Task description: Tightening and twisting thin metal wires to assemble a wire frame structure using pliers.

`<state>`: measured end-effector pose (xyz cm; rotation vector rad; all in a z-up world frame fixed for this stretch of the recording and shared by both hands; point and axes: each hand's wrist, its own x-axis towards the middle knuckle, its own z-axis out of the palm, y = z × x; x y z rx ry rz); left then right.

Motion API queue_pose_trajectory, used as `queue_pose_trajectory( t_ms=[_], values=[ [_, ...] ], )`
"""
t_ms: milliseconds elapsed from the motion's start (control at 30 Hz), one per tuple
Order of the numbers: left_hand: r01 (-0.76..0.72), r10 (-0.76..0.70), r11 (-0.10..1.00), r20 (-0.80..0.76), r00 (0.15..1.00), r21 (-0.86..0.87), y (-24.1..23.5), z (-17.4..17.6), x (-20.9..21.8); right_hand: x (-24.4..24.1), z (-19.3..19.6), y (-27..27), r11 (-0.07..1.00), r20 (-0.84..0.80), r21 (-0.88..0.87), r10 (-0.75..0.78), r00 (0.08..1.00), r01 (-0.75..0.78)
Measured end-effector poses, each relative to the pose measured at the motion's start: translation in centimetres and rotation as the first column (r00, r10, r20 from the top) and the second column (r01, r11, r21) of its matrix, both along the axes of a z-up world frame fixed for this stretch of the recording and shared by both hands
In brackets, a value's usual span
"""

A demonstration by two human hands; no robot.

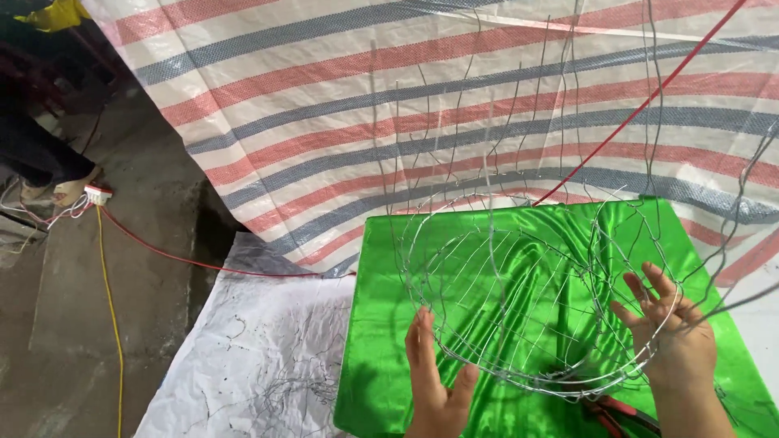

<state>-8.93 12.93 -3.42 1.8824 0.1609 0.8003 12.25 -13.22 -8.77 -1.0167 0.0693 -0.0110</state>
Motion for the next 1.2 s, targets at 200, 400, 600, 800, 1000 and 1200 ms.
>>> queue_pose_trajectory(
  t_ms=[200,400,600,800,1000,1200],
  values=[
    [-0.085,0.084,0.996,-0.043,0.996,-0.03,1.4,-0.6,-1.7,-0.9,0.3,0.8,0.999,-0.172,-0.007,0.051,0.984,-0.053],
    [-0.147,0.147,0.989,-0.018,0.989,-0.012,3.6,-3.1,-2.6,-1.2,1.1,2.1,0.995,-0.288,-0.098,-0.037,0.957,0.009],
    [-0.323,0.328,0.935,0.009,0.945,-0.145,7.0,-7.8,-2.1,-1.3,0.0,1.9,0.994,-0.257,-0.111,-0.02,0.966,-0.009],
    [-0.212,0.138,0.894,-0.207,0.969,-0.396,7.8,-6.6,0.4,-1.7,-0.2,1.3,0.994,-0.239,-0.107,-0.018,0.971,-0.008],
    [0.022,-0.141,0.814,-0.161,0.977,-0.581,7.8,-8.1,3.8,-3.9,2.1,2.1,0.97,-0.124,-0.24,0.014,0.992,-0.044],
    [0.077,-0.202,0.812,-0.154,0.967,-0.579,6.6,-8.1,4.5,-4.9,-2.6,1.8,0.249,0.553,0.751,0.271,0.788,-0.612]
  ],
)
